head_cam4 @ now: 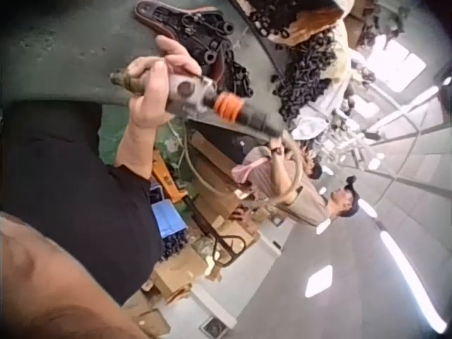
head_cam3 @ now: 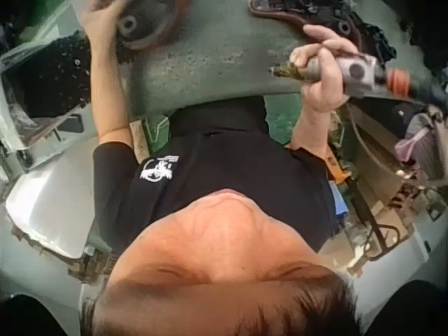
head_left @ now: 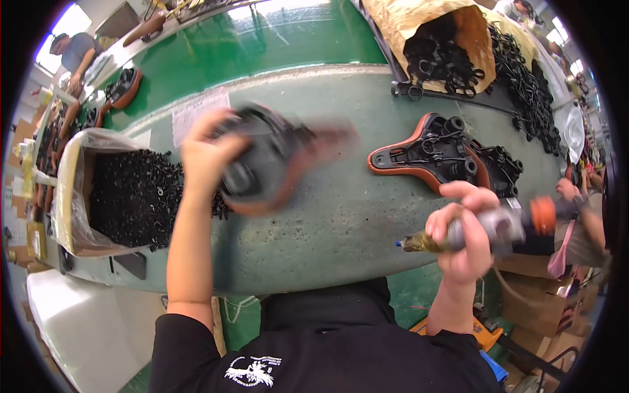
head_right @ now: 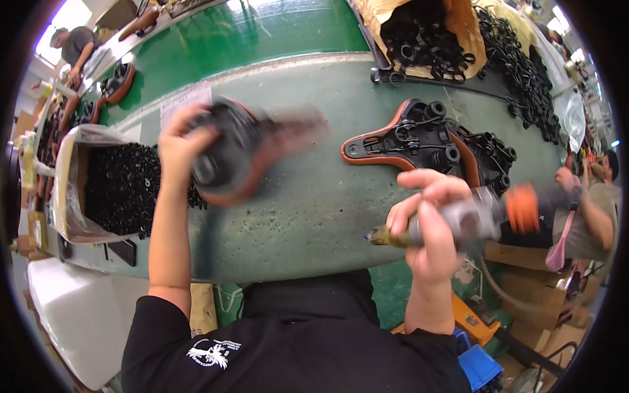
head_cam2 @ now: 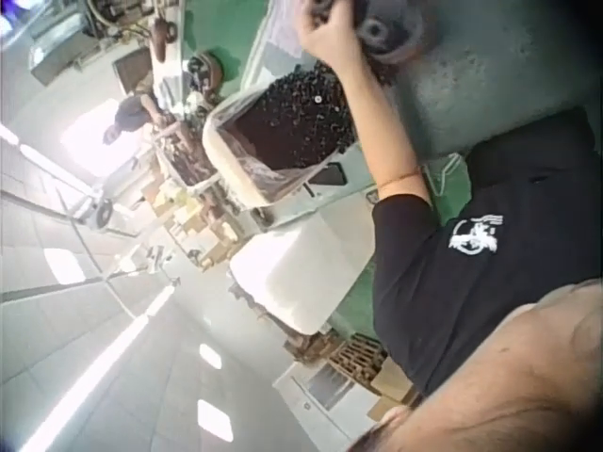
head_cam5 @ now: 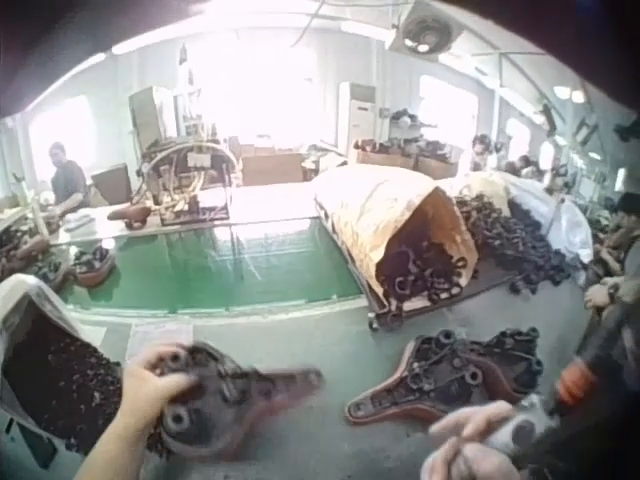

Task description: The recorder is assembling bicycle seats by attaching metal rails to the seat bases using an electric screwdriver and screws.

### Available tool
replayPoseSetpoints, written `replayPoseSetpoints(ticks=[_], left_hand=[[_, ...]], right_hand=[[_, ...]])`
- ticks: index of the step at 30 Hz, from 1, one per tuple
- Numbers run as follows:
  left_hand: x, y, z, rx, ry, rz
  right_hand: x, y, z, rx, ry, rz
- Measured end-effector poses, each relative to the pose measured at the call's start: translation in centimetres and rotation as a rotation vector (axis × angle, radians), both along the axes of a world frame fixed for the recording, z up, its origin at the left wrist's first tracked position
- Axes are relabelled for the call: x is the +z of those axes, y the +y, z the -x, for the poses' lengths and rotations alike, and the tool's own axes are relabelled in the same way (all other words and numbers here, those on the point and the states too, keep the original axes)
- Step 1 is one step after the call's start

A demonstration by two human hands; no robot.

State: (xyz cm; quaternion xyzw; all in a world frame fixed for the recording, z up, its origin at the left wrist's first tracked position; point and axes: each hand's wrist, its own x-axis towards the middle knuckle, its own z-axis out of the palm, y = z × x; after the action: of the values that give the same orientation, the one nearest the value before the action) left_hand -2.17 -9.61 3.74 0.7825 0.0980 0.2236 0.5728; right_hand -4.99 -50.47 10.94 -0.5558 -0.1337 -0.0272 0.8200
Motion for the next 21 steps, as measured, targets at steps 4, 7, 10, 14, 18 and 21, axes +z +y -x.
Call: replayPoseSetpoints(ticks=[4,7,10,14,18,21], left_hand=[[0.4,6.6,-3.4,0.670,-0.306,-0.053],[-0.1,2.9,-0.5,0.177,-0.090,-0.553],[-1.8,-0.6,3.8,-0.034,0.091,-0.872],[-5.7,-1.3,5.6,0.039,0.158,-0.919],[-6.1,-1.2,5.0,0.030,0.170,-0.946],[-6.2,-0.5,4.8,0.026,0.101,-0.916]], right_hand=[[-3.7,-1.3,-2.4,-0.122,0.272,0.016],[-7.0,-2.4,-3.9,-0.157,0.373,0.012],[-7.8,-1.0,-5.4,-0.092,0.400,-0.021],[-7.4,2.0,-6.2,0.001,0.339,0.080],[-7.2,1.1,-3.9,0.517,0.395,0.219],[-6.0,-0.3,-1.6,0.740,0.446,0.362]])
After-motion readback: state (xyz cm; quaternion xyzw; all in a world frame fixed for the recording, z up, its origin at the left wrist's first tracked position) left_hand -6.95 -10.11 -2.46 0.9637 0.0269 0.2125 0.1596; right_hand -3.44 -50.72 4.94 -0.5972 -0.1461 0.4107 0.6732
